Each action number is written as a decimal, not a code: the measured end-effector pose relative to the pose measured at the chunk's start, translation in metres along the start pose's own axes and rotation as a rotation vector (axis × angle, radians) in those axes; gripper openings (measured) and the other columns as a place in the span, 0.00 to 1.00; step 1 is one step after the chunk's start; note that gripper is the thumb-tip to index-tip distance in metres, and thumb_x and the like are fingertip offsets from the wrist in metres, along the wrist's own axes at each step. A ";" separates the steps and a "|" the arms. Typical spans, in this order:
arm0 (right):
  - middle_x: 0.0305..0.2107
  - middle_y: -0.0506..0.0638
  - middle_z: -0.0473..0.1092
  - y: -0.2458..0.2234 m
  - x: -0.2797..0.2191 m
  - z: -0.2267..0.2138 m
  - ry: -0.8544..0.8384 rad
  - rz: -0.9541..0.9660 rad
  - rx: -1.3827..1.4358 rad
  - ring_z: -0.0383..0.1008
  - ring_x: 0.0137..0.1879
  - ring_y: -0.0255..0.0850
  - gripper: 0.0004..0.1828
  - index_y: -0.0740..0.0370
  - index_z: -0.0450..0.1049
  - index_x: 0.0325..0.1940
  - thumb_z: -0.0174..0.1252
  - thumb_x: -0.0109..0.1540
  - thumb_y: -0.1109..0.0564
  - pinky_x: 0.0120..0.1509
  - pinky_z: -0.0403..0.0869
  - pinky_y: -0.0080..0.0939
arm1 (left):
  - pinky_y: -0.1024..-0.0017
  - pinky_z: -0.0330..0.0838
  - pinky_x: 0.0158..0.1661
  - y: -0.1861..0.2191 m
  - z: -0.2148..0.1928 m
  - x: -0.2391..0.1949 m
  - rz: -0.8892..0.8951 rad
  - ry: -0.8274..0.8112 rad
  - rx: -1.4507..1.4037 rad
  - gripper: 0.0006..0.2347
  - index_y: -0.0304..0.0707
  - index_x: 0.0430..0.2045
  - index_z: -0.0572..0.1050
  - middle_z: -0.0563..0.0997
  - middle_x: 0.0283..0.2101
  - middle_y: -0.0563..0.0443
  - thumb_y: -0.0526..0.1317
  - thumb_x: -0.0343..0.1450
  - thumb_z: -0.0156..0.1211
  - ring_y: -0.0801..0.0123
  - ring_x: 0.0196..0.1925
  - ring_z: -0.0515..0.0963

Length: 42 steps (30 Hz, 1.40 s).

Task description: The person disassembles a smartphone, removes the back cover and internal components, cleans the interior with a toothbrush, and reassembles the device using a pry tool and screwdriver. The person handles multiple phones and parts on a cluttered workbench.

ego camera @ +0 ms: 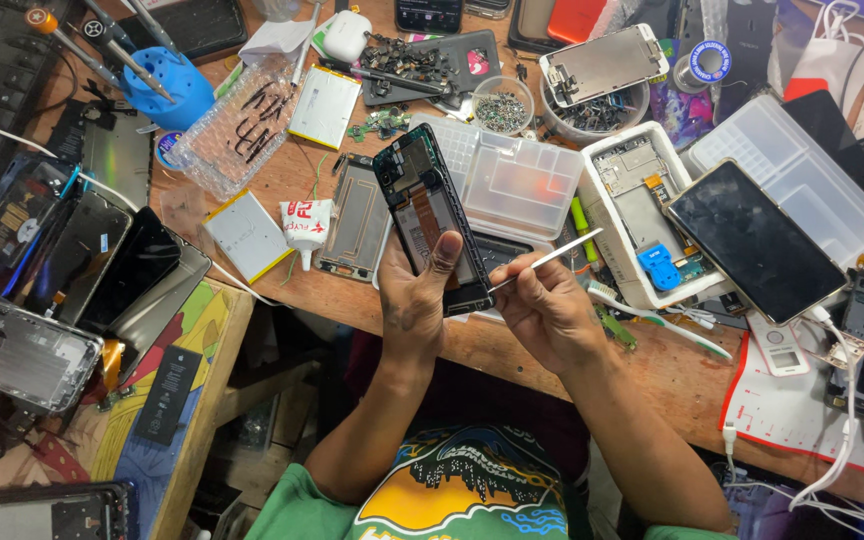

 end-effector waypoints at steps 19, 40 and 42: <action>0.48 0.56 0.76 0.001 0.000 0.019 0.048 -0.077 -0.081 0.74 0.52 0.42 0.10 0.68 0.75 0.55 0.56 0.72 0.60 0.62 0.71 0.44 | 0.77 0.76 0.44 -0.010 -0.016 0.000 -0.019 0.062 0.007 0.16 0.31 0.46 0.71 0.79 0.38 0.54 0.43 0.73 0.67 0.77 0.38 0.78; 0.34 0.44 0.70 -0.012 -0.004 0.096 0.291 -0.550 -1.403 0.65 0.37 0.28 0.10 0.63 0.80 0.44 0.71 0.61 0.61 0.39 0.67 0.27 | 0.67 0.70 0.57 0.013 -0.028 -0.013 0.330 0.381 0.339 0.17 0.27 0.56 0.64 0.73 0.51 0.43 0.41 0.79 0.55 0.67 0.53 0.75; 0.33 0.44 0.71 -0.010 0.001 0.081 0.255 -0.330 -1.053 0.66 0.36 0.27 0.07 0.64 0.79 0.44 0.69 0.63 0.62 0.39 0.67 0.26 | 0.68 0.71 0.56 0.012 -0.034 -0.012 0.333 0.388 0.327 0.17 0.28 0.57 0.63 0.73 0.50 0.43 0.41 0.79 0.54 0.67 0.53 0.74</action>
Point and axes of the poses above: each hand's wrist, its own x-axis towards the middle knuckle, its own z-axis out of the palm, y = z × x, the point moved 5 cm from there along x, towards the middle knuckle
